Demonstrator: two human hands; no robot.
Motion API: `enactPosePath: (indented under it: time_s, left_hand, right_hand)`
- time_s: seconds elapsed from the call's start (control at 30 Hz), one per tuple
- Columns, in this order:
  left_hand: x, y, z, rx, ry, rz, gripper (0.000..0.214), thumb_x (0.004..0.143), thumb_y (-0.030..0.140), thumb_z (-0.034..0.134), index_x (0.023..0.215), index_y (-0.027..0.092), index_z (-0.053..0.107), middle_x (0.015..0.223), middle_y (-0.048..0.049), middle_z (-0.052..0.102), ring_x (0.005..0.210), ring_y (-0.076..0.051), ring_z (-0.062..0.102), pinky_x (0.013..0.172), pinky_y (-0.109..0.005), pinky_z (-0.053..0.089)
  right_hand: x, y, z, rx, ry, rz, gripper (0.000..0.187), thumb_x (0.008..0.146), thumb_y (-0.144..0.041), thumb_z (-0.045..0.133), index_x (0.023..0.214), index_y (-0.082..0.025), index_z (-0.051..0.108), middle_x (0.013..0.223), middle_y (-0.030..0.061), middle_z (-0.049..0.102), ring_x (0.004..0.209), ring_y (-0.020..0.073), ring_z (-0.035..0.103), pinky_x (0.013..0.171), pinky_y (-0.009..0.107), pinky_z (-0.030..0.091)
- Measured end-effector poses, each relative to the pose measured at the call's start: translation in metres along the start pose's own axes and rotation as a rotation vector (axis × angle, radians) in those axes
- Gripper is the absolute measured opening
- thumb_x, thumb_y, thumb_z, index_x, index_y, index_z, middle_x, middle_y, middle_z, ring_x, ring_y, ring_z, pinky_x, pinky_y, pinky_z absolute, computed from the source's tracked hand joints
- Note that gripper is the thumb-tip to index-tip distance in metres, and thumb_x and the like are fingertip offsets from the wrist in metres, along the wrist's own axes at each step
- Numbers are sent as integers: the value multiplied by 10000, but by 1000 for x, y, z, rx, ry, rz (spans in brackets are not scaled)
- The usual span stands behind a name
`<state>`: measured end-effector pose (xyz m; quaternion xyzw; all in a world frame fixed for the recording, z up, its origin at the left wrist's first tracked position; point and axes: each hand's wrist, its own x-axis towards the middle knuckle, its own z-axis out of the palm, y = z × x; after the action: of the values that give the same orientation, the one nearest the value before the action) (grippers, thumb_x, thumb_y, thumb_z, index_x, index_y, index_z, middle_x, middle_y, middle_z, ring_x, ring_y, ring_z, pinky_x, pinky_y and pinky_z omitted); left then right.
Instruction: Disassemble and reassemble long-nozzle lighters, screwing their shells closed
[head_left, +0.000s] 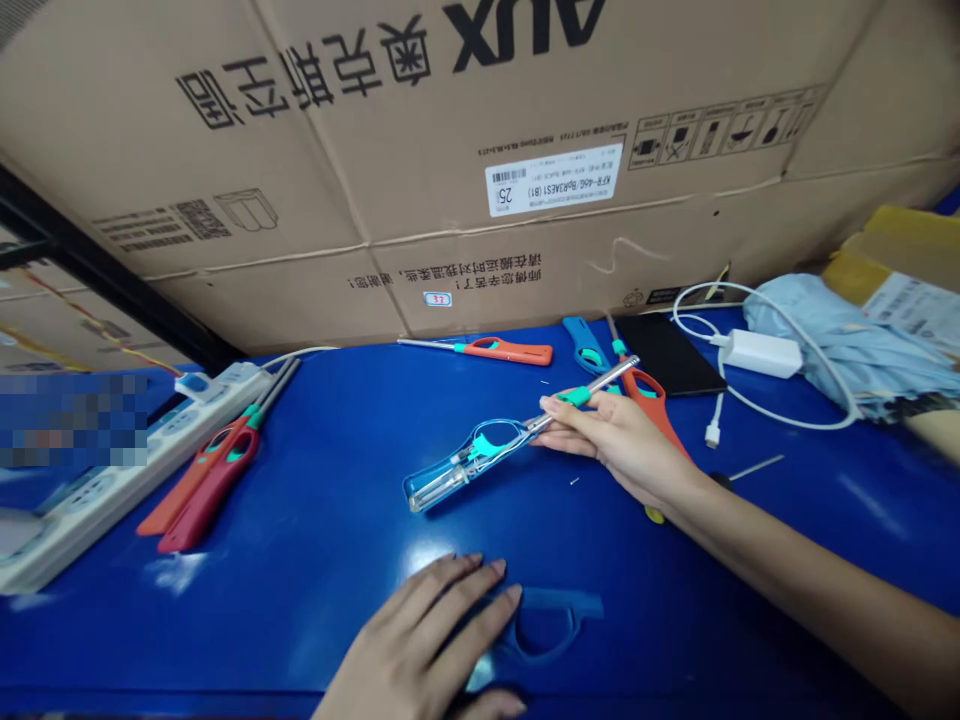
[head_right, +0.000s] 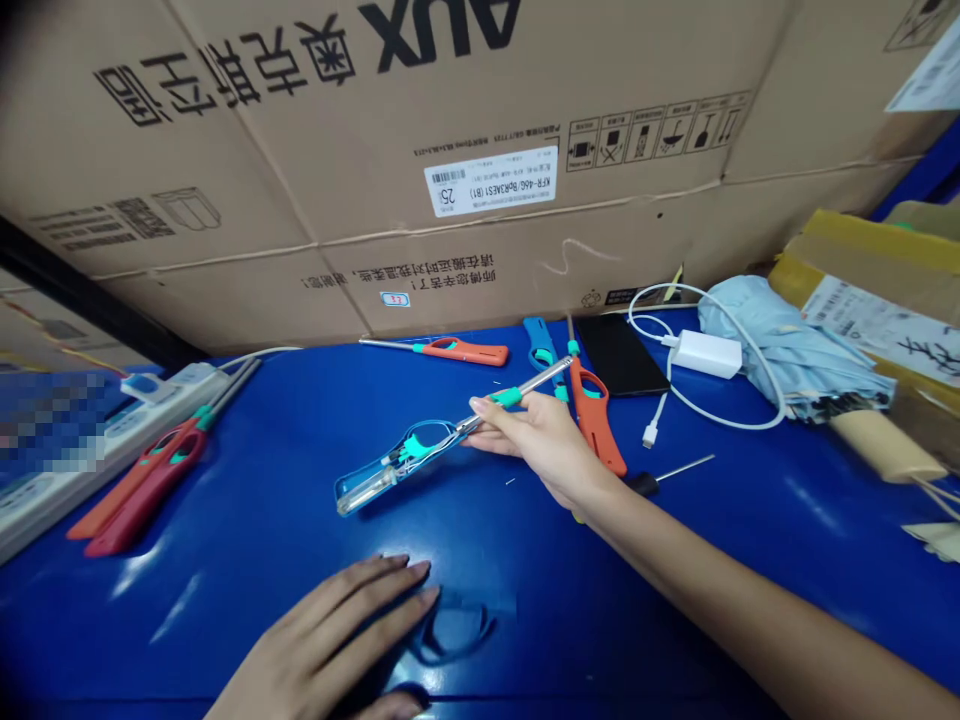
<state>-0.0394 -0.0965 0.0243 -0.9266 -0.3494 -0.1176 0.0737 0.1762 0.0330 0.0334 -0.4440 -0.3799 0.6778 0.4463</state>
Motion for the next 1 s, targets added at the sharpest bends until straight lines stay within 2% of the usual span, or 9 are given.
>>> enactPosePath:
  time_s: [0.07,0.13,0.3,0.43,0.5,0.63,0.7,0.8,1.0]
  left_hand:
    - [-14,4,7,67,62,52,335,923,348,500,1215,209,586,1181,7,665,1074,-169,626,860,-242,547]
    - [-27,6,10,84,101,47,307,949,300,455,1203,202,597,1177,13,666,1073,-154,629,851,-216,547]
    - [-36,4,7,-92,239,-63,248,928,213,506,1109,99,632,1006,-59,730,929,-152,683,792,-199,554]
    - [-15,-12,0,-394,384,-364,203,920,296,515,928,173,677,706,-26,712,593,-122,655,569,-191,537]
    - [4,-24,-8,-549,356,-593,186,885,332,563,874,191,685,684,-20,710,559,-130,643,534,-200,528]
    - [46,-47,-21,-902,315,-807,393,750,433,693,1034,164,655,647,-3,669,457,-111,560,400,-190,451]
    - [62,-56,-22,-904,312,-766,514,679,426,756,1106,167,633,657,14,619,496,-106,545,430,-191,442]
    - [76,-62,-16,-753,332,-632,502,687,393,761,1138,205,646,757,3,611,642,-117,544,597,-222,468]
    - [81,-65,-2,-535,296,-405,460,740,301,727,1185,236,630,868,-17,607,740,-128,554,721,-247,464]
  right_hand:
    - [0,-1,-1,7,19,-22,166,732,-255,727,815,-127,662,750,44,719,738,153,711,746,234,597]
    - [0,-1,-2,5,26,-41,194,726,-274,729,831,-123,667,769,49,722,758,159,710,776,249,592]
    - [-1,1,-3,-27,-5,-36,276,698,-331,750,850,-117,662,800,62,729,776,164,710,781,252,593]
    - [-1,3,-2,-18,24,-38,271,677,-337,771,805,-124,663,774,54,732,742,154,708,748,229,597]
    - [-1,4,-1,-2,15,-34,264,670,-334,779,789,-129,665,759,52,733,728,153,708,741,228,597]
    - [-2,7,1,-8,-24,-36,275,678,-348,775,819,-134,676,802,68,739,784,182,711,788,269,587]
    - [-3,7,1,-7,-22,-50,285,685,-360,766,830,-131,679,834,82,741,812,200,711,811,295,579]
    - [-4,6,1,6,-32,-73,310,674,-377,766,831,-123,683,848,92,741,820,217,711,841,333,566]
    - [-2,4,-2,54,-35,-96,317,663,-384,767,810,-117,682,818,82,741,817,219,710,893,370,542]
